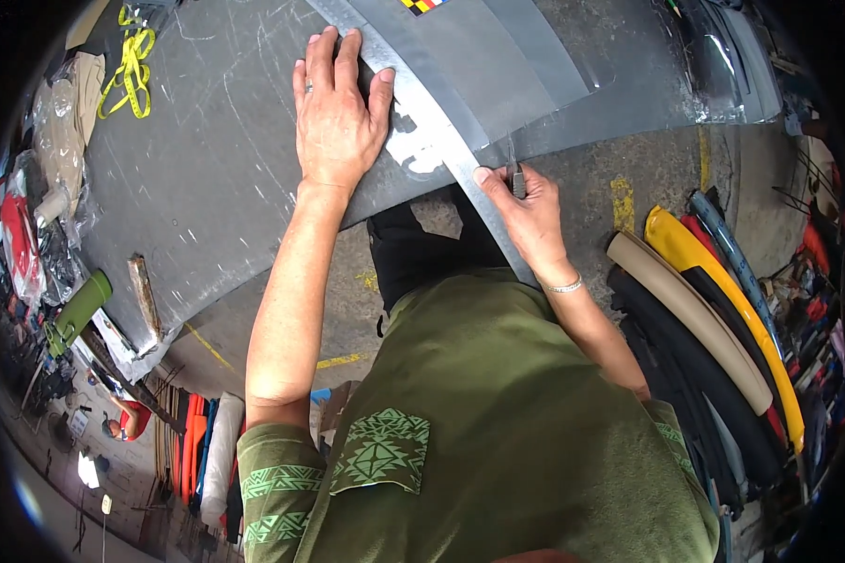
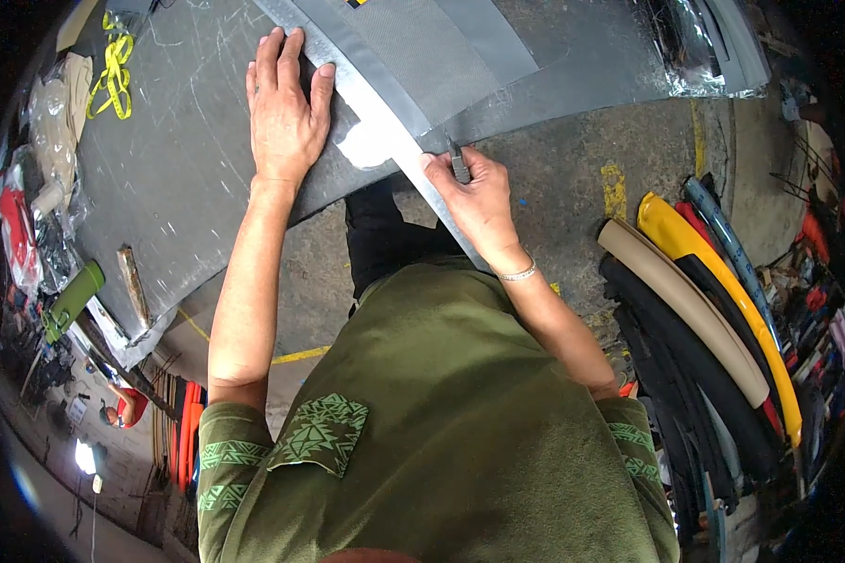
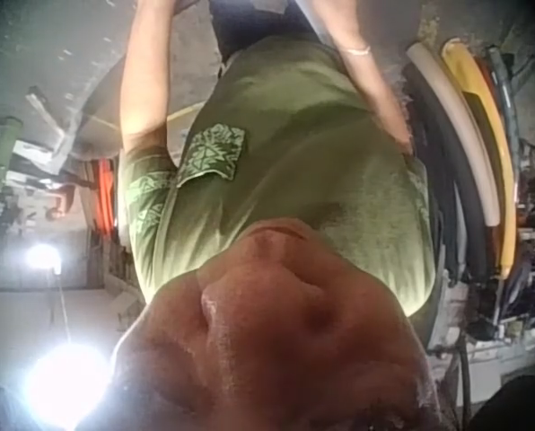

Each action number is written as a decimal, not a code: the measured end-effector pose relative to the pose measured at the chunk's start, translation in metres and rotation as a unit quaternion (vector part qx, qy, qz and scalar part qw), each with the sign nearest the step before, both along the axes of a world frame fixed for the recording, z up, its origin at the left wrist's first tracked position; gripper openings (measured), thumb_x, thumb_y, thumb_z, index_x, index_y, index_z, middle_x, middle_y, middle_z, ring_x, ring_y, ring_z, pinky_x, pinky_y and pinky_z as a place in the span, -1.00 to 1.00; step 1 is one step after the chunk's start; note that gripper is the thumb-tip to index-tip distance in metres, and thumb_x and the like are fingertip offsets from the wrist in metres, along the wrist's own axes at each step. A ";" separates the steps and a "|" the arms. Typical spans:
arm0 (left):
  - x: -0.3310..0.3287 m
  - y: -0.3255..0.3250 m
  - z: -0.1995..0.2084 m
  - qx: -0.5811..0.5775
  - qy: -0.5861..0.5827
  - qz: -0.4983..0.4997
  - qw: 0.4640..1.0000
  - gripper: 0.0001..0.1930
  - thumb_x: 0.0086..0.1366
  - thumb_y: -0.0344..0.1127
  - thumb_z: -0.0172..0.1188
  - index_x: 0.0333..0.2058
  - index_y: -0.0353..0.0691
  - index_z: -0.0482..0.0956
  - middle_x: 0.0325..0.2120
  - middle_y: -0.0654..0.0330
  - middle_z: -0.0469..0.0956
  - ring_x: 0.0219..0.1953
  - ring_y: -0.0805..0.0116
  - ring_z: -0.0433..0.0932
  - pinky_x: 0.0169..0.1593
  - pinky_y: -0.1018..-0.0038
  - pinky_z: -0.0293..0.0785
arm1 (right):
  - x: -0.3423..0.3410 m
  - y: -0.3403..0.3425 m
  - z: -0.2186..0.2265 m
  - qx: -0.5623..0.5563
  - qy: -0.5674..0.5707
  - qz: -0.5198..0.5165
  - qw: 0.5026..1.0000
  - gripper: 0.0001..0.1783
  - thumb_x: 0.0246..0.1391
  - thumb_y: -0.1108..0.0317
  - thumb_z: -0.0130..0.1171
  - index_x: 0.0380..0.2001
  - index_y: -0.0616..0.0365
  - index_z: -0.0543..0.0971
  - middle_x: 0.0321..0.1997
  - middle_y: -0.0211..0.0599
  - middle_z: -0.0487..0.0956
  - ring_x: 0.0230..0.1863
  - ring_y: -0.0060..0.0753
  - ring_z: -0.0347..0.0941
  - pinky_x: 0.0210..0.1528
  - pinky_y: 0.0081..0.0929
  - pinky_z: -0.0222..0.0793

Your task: Cutting pieces of grey fabric using a metal ruler and a utility knife on a workbench.

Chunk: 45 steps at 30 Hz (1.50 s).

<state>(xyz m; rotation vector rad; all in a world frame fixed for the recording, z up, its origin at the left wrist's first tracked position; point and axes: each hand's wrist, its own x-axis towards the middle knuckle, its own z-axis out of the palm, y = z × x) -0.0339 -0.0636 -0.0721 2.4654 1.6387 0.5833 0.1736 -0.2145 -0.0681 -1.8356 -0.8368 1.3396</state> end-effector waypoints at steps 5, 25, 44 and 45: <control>0.000 -0.001 -0.001 0.001 -0.005 -0.001 1.000 -0.41 0.45 0.02 0.13 0.30 -0.20 0.35 0.33 -0.07 0.30 0.43 -0.06 0.21 0.49 -0.02 0.04 | 0.000 -0.001 -0.003 0.001 0.012 -0.003 1.000 -0.68 0.14 0.20 0.43 -0.43 0.26 0.63 -0.58 -0.47 0.55 -0.44 -0.75 0.34 -0.38 -0.55 0.33; 0.000 0.000 0.000 -0.006 -0.002 -0.001 1.000 -0.41 0.46 0.03 0.11 0.31 -0.20 0.35 0.34 -0.06 0.28 0.44 -0.05 0.20 0.50 -0.01 0.02 | -0.001 -0.002 -0.004 0.005 0.010 -0.007 1.000 -0.67 0.14 0.19 0.43 -0.44 0.26 0.62 -0.58 -0.43 0.56 -0.43 -0.73 0.36 -0.35 -0.53 0.36; 0.000 0.000 0.000 -0.003 0.002 -0.001 1.000 -0.41 0.50 0.02 0.07 0.34 -0.20 0.33 0.35 -0.10 0.28 0.43 -0.06 0.22 0.50 0.03 0.01 | -0.001 -0.001 -0.002 0.002 0.010 -0.008 1.000 -0.67 0.15 0.21 0.43 -0.45 0.27 0.61 -0.58 -0.48 0.53 -0.42 -0.75 0.33 -0.37 -0.53 0.33; 0.000 0.000 0.000 -0.004 0.001 -0.001 1.000 -0.41 0.50 0.02 0.07 0.34 -0.20 0.33 0.35 -0.10 0.28 0.43 -0.06 0.22 0.50 0.02 0.01 | -0.001 -0.001 -0.002 0.002 0.010 -0.008 1.000 -0.67 0.15 0.21 0.43 -0.45 0.27 0.61 -0.58 -0.48 0.53 -0.42 -0.75 0.33 -0.37 -0.53 0.33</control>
